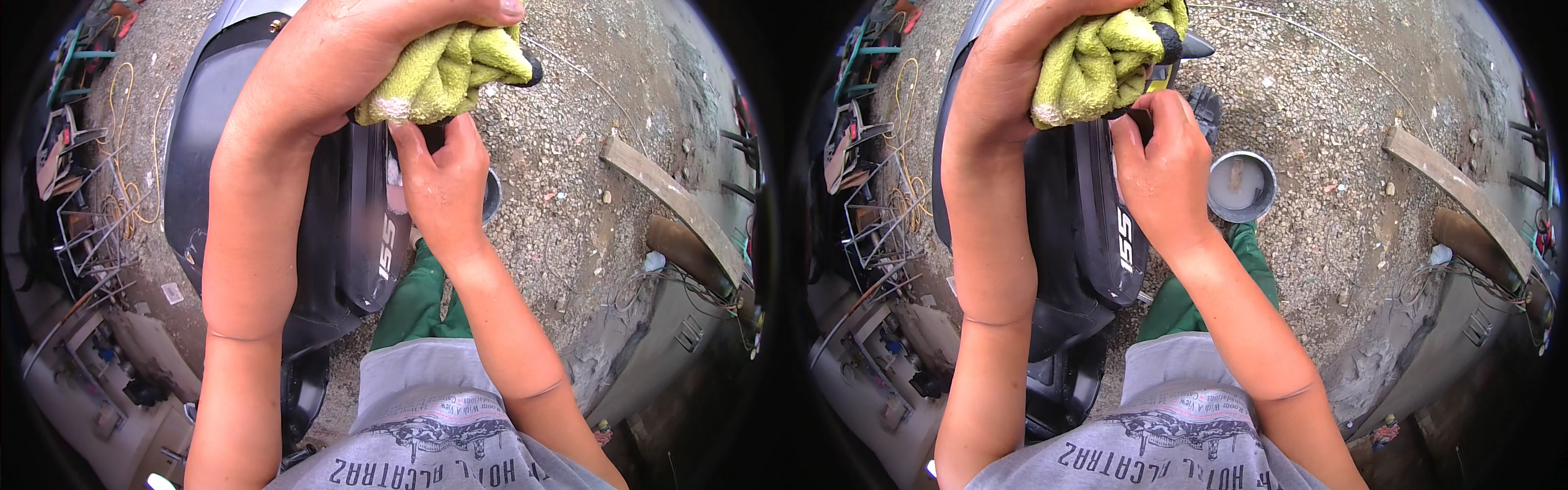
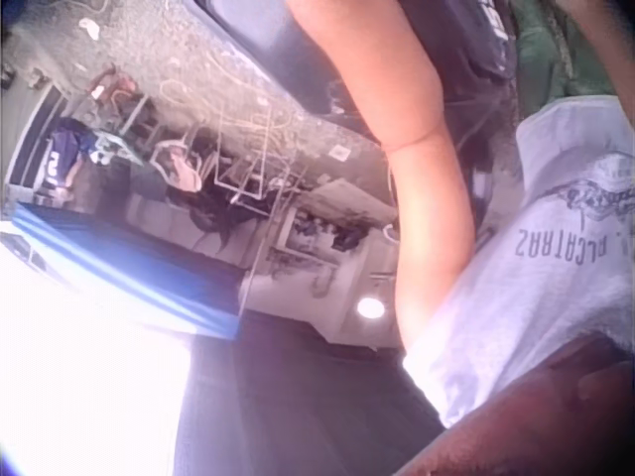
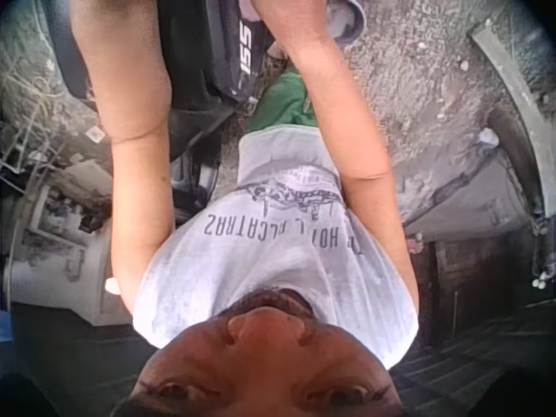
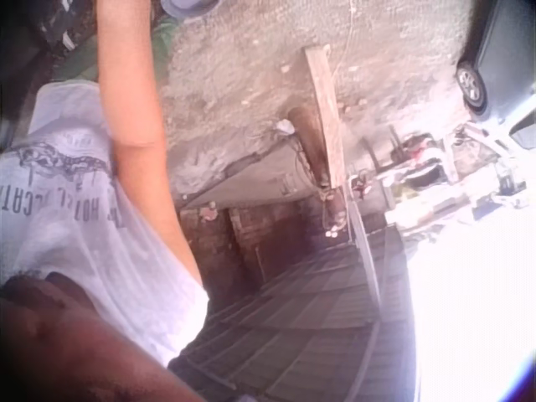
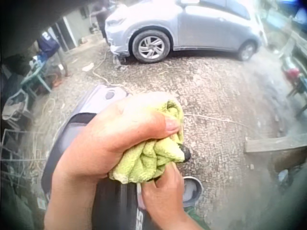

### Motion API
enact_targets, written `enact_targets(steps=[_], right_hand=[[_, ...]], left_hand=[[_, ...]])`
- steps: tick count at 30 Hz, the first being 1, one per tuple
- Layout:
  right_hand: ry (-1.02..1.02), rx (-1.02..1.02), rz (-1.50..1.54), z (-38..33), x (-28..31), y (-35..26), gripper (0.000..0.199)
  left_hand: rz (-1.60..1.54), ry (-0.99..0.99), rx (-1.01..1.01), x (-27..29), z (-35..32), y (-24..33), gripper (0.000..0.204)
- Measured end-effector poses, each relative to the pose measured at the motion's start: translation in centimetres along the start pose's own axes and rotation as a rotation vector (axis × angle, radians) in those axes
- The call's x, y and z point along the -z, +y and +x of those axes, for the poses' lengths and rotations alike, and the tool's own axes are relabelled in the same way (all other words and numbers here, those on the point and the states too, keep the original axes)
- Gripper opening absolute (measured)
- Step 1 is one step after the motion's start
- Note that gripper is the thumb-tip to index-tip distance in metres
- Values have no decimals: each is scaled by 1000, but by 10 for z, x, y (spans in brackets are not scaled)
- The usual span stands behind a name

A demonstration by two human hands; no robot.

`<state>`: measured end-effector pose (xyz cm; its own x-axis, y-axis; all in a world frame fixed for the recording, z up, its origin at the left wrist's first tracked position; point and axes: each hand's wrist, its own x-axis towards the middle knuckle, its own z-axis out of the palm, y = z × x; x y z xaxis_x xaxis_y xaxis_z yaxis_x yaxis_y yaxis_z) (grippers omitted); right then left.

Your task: The person cleans the side panel of a black motorcycle using a green cloth and a small black scraper. They repeatedly wipe the surface and scrape off residue, occasionally dipping the cloth into a bucket of water on the ground.

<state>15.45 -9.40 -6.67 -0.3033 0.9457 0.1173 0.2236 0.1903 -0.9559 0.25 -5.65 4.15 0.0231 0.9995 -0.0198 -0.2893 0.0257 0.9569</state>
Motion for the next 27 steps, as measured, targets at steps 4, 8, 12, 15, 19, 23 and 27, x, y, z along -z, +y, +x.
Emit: enact_targets(steps=[4, 8, 12, 15, 19, 23, 27], right_hand=[[22, -27, 105, 16, -6, 10, 16], [22, -85, 54, 8, -6, -2, 18], [-4, -43, 8, 9, 1, -5, 17], [45, 3, 7, 26, -1, 4, 17], [-65, -40, -28, -1, 5, -8, 17], [18, 18, 43, 30, -3, 4, 17], [-85, -70, -40, 5, 6, -10, 17]], left_hand=[[-45, 66, -4, -2, 6, -2, 21], [-48, 107, -33, 2, 6, -13, 27], [41, 96, -15, 4, 9, -16, 42], [50, 103, -10, 2, 12, -18, 43], [1, 161, 2, 7, 10, -21, 44], [-34, 136, -18, 10, 14, -26, 45], [-41, 152, -7, 12, 14, -25, 47]])
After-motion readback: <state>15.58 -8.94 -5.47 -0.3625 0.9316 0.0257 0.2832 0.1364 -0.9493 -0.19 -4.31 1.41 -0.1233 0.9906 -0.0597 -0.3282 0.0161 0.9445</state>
